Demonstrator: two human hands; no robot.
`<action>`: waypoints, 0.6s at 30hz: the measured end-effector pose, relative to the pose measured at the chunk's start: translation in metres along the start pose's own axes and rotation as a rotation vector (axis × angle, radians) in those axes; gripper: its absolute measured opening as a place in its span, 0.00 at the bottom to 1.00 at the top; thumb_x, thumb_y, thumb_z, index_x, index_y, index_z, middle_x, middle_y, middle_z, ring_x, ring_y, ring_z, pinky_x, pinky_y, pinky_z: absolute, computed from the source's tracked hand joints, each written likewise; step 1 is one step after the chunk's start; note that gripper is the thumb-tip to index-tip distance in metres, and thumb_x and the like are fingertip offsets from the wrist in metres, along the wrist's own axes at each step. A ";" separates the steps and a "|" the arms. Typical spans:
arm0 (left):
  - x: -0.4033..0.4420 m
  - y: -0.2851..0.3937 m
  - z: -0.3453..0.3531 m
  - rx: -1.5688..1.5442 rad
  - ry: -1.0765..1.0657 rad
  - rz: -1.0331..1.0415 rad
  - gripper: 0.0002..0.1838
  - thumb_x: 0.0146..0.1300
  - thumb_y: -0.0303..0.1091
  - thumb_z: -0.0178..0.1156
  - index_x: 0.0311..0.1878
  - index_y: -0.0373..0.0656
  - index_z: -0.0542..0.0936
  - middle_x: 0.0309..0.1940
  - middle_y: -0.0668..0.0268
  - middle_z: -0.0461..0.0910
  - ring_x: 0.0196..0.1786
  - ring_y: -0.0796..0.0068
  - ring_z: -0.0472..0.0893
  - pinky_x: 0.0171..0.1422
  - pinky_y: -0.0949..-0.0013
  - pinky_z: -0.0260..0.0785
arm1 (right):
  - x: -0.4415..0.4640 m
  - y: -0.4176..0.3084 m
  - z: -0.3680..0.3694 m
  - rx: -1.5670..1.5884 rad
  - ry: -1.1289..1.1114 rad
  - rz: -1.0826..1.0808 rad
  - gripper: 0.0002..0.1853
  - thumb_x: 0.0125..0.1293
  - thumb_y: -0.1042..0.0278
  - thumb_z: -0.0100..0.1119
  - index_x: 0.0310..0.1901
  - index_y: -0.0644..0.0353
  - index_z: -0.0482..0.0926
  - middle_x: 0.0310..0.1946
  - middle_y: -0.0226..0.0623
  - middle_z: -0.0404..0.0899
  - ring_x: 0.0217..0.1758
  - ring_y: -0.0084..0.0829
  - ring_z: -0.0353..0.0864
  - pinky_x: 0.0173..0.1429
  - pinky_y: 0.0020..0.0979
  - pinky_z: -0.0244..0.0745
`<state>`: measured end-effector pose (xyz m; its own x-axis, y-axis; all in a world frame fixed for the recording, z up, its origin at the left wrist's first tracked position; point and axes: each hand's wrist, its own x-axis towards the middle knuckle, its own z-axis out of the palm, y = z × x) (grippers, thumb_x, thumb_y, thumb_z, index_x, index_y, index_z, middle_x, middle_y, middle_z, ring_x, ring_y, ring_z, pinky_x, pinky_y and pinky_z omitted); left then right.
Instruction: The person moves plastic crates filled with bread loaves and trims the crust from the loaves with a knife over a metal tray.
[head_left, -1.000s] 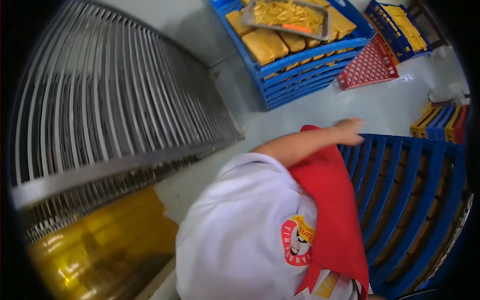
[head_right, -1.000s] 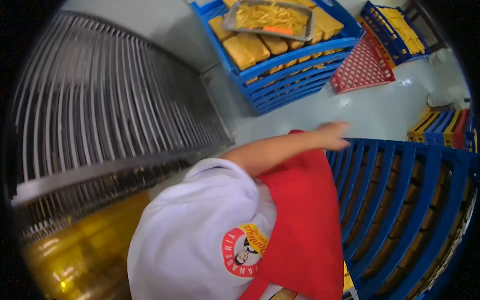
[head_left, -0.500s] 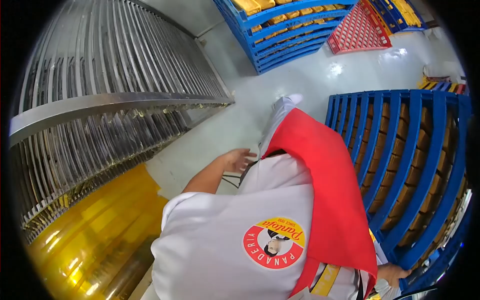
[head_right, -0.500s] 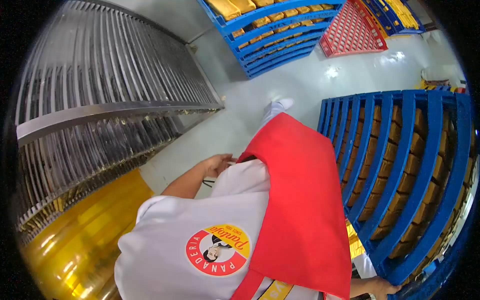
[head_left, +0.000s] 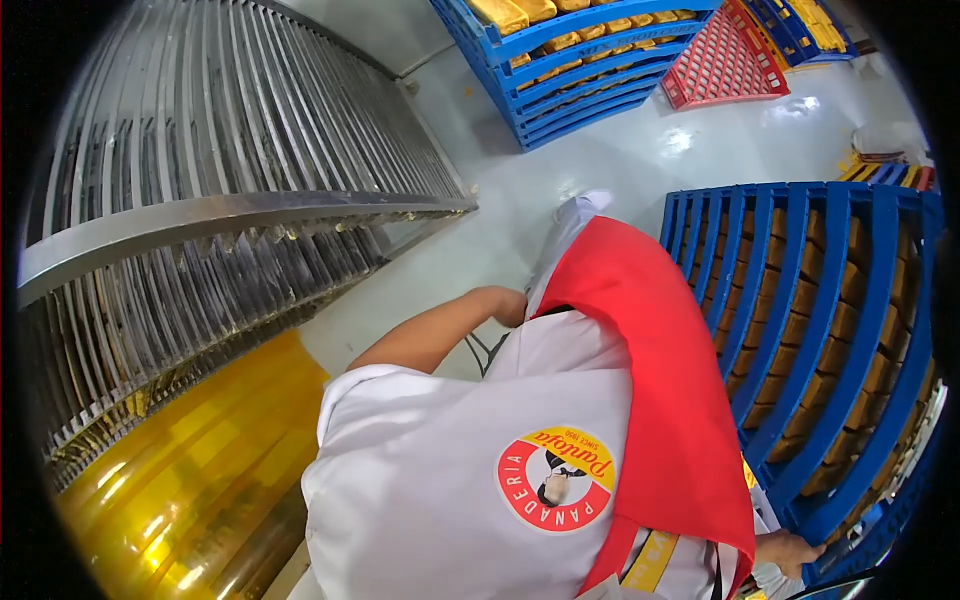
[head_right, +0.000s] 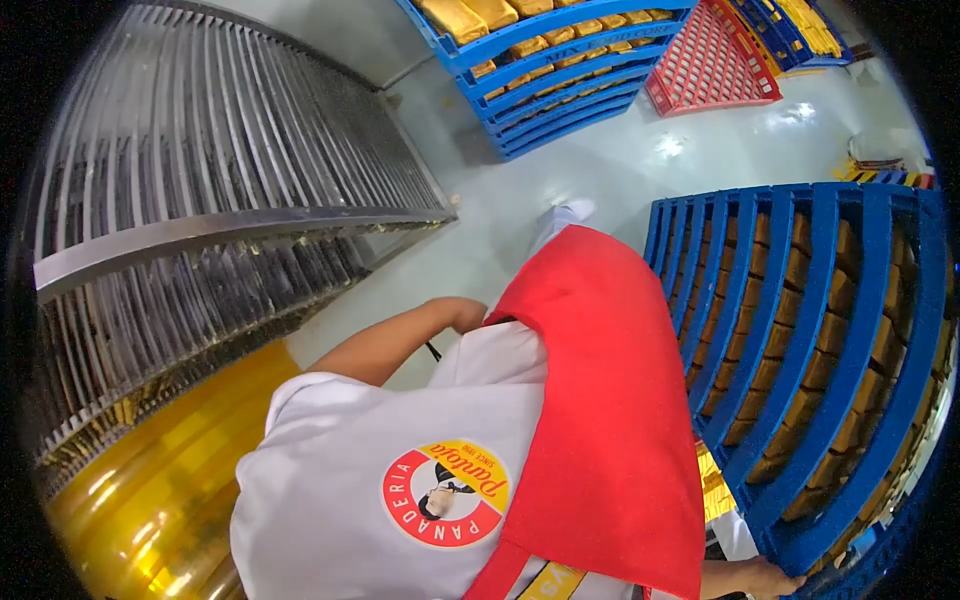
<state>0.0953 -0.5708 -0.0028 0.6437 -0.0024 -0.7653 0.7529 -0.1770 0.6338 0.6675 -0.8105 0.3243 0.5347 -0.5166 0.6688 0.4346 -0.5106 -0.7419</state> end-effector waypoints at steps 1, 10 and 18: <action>-0.004 0.005 -0.014 0.000 -0.001 -0.003 0.17 0.61 0.40 0.60 0.52 0.47 0.85 0.53 0.52 0.83 0.54 0.55 0.82 0.57 0.57 0.74 | 0.000 -0.001 0.001 -0.002 -0.001 0.002 0.22 0.46 0.65 0.76 0.40 0.72 0.84 0.43 0.53 0.83 0.43 0.47 0.83 0.45 0.47 0.84; -0.007 0.064 -0.123 0.421 0.580 -0.398 0.17 0.57 0.37 0.62 0.49 0.43 0.86 0.50 0.51 0.83 0.52 0.47 0.82 0.55 0.51 0.75 | 0.025 0.044 0.001 0.220 -0.014 0.002 0.19 0.52 0.71 0.71 0.44 0.74 0.82 0.44 0.54 0.83 0.41 0.45 0.83 0.47 0.45 0.83; 0.043 0.245 -0.272 0.325 0.927 0.570 0.35 0.58 0.45 0.67 0.68 0.44 0.70 0.63 0.51 0.73 0.63 0.49 0.75 0.66 0.52 0.69 | 0.013 0.067 -0.019 0.173 0.175 0.007 0.23 0.55 0.62 0.72 0.44 0.77 0.82 0.44 0.56 0.84 0.41 0.46 0.84 0.48 0.41 0.83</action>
<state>0.3449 -0.3463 0.1497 0.8360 0.5415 0.0890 0.3339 -0.6305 0.7007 0.6894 -0.8644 0.2842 0.4104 -0.6387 0.6509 0.5572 -0.3894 -0.7334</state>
